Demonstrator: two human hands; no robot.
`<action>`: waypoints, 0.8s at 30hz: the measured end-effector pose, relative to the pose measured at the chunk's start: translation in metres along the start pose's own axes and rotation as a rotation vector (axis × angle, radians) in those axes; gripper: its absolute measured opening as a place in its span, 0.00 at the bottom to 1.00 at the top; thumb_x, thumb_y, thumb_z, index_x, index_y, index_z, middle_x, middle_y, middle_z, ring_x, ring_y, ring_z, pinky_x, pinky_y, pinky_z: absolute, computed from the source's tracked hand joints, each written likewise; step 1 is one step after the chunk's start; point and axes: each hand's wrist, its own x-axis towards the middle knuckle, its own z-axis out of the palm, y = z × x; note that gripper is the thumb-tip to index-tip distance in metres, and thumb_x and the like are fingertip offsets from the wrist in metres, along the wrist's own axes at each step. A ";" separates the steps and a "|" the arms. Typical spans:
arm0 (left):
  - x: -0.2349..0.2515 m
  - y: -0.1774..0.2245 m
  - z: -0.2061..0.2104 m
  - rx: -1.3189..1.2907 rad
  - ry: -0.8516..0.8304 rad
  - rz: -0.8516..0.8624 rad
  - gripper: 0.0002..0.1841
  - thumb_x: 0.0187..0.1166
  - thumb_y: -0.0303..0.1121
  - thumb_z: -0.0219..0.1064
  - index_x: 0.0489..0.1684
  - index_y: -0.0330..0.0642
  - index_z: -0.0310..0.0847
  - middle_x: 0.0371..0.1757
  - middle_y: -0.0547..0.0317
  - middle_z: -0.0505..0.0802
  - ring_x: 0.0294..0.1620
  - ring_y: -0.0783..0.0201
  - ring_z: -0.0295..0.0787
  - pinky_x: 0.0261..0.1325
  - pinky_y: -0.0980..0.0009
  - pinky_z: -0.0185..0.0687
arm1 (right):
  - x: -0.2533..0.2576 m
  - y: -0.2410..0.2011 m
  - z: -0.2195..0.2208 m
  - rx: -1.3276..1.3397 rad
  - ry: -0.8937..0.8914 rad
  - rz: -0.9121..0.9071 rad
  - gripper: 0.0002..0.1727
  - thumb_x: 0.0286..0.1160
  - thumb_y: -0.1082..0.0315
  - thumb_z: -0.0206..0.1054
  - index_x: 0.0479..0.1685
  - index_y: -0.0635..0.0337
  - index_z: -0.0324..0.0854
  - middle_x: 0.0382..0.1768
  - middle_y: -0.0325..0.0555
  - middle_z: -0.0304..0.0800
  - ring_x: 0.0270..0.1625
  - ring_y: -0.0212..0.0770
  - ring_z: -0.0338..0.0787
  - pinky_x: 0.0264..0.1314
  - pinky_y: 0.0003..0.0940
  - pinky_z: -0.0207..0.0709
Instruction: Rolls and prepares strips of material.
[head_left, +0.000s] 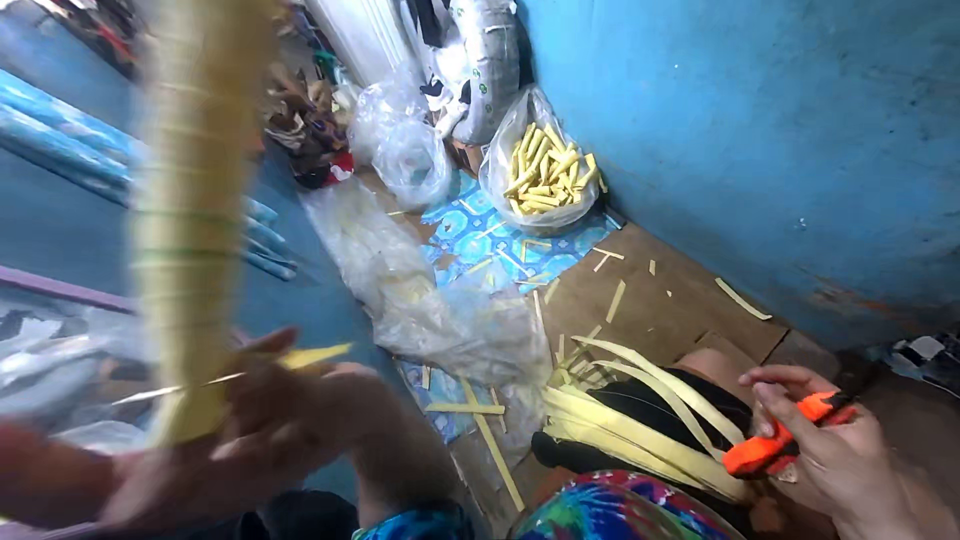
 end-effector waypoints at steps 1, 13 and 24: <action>0.010 -0.006 -0.007 -0.023 0.033 -0.031 0.08 0.87 0.27 0.59 0.54 0.30 0.77 0.42 0.59 0.89 0.46 0.68 0.89 0.52 0.66 0.88 | -0.001 0.002 -0.002 -0.007 0.010 0.021 0.09 0.73 0.69 0.71 0.49 0.48 0.88 0.40 0.29 0.95 0.21 0.22 0.84 0.23 0.16 0.81; 0.057 -0.190 0.099 0.090 -0.190 0.279 0.12 0.89 0.26 0.56 0.62 0.26 0.75 0.70 0.39 0.82 0.71 0.56 0.80 0.68 0.63 0.79 | 0.002 -0.001 -0.016 -0.118 0.115 0.079 0.12 0.75 0.79 0.62 0.51 0.53 0.81 0.36 0.24 0.94 0.23 0.21 0.86 0.26 0.17 0.83; -0.142 -0.278 0.114 0.441 -0.787 -0.698 0.28 0.87 0.31 0.59 0.85 0.28 0.61 0.73 0.29 0.83 0.64 0.39 0.88 0.68 0.46 0.82 | -0.012 0.005 -0.038 -0.160 0.226 0.155 0.09 0.80 0.77 0.60 0.53 0.57 0.79 0.36 0.24 0.94 0.24 0.22 0.87 0.28 0.18 0.84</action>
